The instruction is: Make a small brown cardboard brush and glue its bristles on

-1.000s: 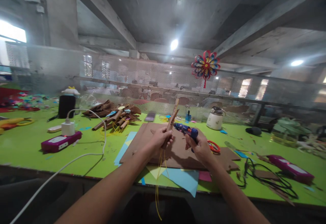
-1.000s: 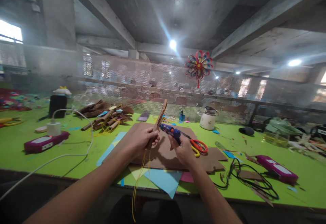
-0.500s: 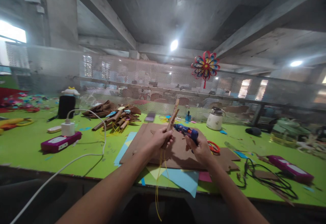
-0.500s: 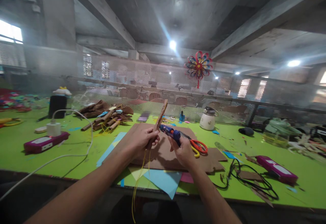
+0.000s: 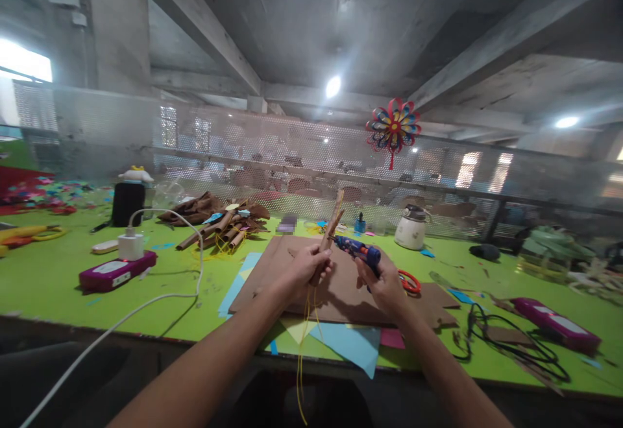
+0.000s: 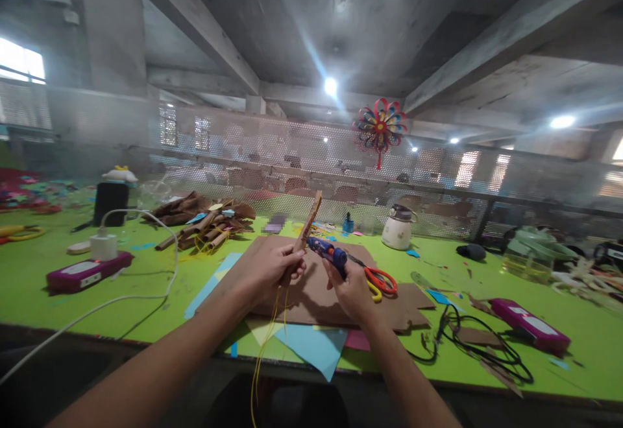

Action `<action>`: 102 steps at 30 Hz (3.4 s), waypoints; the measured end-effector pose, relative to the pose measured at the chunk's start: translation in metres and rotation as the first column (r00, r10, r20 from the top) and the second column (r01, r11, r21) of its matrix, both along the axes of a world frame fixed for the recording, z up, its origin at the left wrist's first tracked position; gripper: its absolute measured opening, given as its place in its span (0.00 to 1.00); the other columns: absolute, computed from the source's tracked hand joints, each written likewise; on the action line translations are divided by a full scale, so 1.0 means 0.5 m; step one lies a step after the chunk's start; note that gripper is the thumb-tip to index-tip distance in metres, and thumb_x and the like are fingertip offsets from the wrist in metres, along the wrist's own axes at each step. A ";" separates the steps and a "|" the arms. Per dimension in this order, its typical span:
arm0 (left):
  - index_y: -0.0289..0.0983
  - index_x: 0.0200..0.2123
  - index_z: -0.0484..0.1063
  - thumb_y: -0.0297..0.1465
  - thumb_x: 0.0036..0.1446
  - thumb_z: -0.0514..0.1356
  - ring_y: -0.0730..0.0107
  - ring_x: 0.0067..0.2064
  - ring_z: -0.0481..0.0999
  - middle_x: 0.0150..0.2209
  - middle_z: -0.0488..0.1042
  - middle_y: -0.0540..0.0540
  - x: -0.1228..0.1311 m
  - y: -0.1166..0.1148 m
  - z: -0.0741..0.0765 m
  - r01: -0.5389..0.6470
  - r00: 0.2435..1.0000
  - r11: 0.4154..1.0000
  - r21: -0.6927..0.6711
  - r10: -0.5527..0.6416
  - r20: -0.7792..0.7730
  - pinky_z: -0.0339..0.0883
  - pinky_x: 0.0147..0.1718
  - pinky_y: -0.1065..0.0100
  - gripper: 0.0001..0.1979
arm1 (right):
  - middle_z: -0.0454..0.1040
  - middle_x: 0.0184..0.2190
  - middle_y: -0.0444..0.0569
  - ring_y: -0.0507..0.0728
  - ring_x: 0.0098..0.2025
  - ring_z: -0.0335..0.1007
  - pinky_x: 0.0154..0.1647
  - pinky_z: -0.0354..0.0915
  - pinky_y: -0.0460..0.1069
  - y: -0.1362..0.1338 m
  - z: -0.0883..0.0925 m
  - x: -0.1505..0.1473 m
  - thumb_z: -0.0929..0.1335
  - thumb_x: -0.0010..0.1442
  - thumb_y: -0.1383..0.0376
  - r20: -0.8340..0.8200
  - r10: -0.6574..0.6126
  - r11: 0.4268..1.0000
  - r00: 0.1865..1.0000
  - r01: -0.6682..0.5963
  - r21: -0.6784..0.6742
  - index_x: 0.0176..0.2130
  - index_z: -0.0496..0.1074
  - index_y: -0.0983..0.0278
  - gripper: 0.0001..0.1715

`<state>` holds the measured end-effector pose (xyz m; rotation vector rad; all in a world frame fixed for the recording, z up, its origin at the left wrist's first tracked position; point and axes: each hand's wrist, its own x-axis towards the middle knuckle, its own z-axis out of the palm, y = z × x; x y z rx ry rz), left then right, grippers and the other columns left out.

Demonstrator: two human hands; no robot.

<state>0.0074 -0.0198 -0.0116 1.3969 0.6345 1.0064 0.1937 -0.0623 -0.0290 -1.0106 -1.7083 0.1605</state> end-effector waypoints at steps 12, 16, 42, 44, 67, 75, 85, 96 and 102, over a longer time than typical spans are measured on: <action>0.36 0.29 0.62 0.34 0.52 0.58 0.79 0.21 0.63 0.23 0.67 0.50 0.002 0.004 -0.002 -0.032 0.999 0.999 0.008 0.032 -0.010 0.51 0.20 0.73 0.09 | 0.68 0.17 0.45 0.54 0.22 0.65 0.27 0.61 0.47 -0.002 0.000 0.000 0.61 0.60 0.55 0.050 -0.029 0.999 0.998 0.028 0.029 0.28 0.69 0.65 0.19; 0.35 0.29 0.62 0.34 0.52 0.58 0.79 0.22 0.64 0.23 0.68 0.50 0.001 0.008 -0.004 -0.016 1.000 1.000 0.010 0.015 0.012 0.52 0.20 0.74 0.09 | 0.68 0.17 0.45 0.53 0.21 0.63 0.25 0.59 0.47 -0.005 0.002 -0.001 0.61 0.61 0.55 0.064 -0.032 0.999 0.997 0.031 0.015 0.26 0.68 0.65 0.20; 0.33 0.33 0.67 0.34 0.49 0.62 0.78 0.22 0.66 0.24 0.70 0.47 -0.012 0.012 0.007 0.018 0.987 0.994 -0.105 -0.001 0.163 0.55 0.21 0.74 0.11 | 0.74 0.34 0.55 0.60 0.39 0.68 0.39 0.61 0.51 0.070 0.021 0.124 0.67 0.47 0.66 0.568 -0.310 0.911 0.762 0.410 -0.052 0.35 0.76 0.65 0.13; 0.34 0.32 0.67 0.35 0.50 0.61 0.78 0.22 0.65 0.24 0.70 0.47 -0.010 0.010 0.002 0.029 0.991 0.998 -0.051 -0.022 0.129 0.53 0.20 0.74 0.11 | 0.75 0.35 0.56 0.59 0.39 0.69 0.40 0.63 0.51 0.069 0.049 0.091 0.66 0.51 0.62 0.348 -0.221 0.962 0.911 0.262 -0.077 0.37 0.75 0.67 0.15; 0.36 0.26 0.66 0.35 0.53 0.57 0.75 0.20 0.63 0.20 0.65 0.51 0.000 0.012 -0.006 -0.127 0.978 0.956 0.263 0.166 -0.129 0.54 0.21 0.72 0.09 | 0.73 0.39 0.53 0.57 0.43 0.69 0.46 0.66 0.54 0.049 0.034 -0.071 0.64 0.58 0.69 0.098 0.072 0.936 0.993 -0.101 0.338 0.39 0.74 0.63 0.11; 0.37 0.25 0.66 0.34 0.52 0.56 0.76 0.18 0.60 0.17 0.63 0.52 0.008 0.020 -0.006 -0.137 0.976 0.946 0.293 0.179 -0.123 0.53 0.19 0.72 0.08 | 0.73 0.44 0.54 0.58 0.48 0.67 0.50 0.64 0.57 0.050 0.021 -0.076 0.63 0.58 0.70 0.167 0.023 0.916 0.986 -0.088 0.393 0.44 0.71 0.62 0.14; 0.36 0.28 0.67 0.32 0.51 0.56 0.75 0.20 0.62 0.18 0.64 0.52 0.007 0.014 0.004 -0.301 0.915 0.857 0.418 0.383 -0.129 0.54 0.19 0.73 0.05 | 0.72 0.47 0.54 0.59 0.50 0.66 0.52 0.63 0.58 0.035 0.022 -0.086 0.64 0.58 0.70 0.113 0.033 0.924 0.993 -0.074 0.376 0.44 0.71 0.62 0.14; 0.36 0.29 0.68 0.32 0.51 0.55 0.73 0.22 0.63 0.19 0.64 0.52 0.008 0.000 0.008 -0.265 0.940 0.840 0.473 0.335 -0.069 0.56 0.23 0.73 0.06 | 0.72 0.47 0.54 0.59 0.50 0.67 0.52 0.63 0.58 0.029 0.022 -0.086 0.64 0.58 0.68 0.042 0.008 0.905 0.999 -0.025 0.425 0.45 0.72 0.62 0.15; 0.36 0.31 0.69 0.32 0.52 0.54 0.73 0.22 0.63 0.19 0.64 0.52 0.006 0.004 0.003 -0.276 0.923 0.808 0.520 0.373 -0.090 0.56 0.24 0.72 0.06 | 0.73 0.47 0.53 0.59 0.49 0.67 0.52 0.62 0.58 0.027 0.026 -0.080 0.64 0.58 0.69 0.098 -0.034 0.895 0.995 -0.014 0.446 0.45 0.72 0.61 0.15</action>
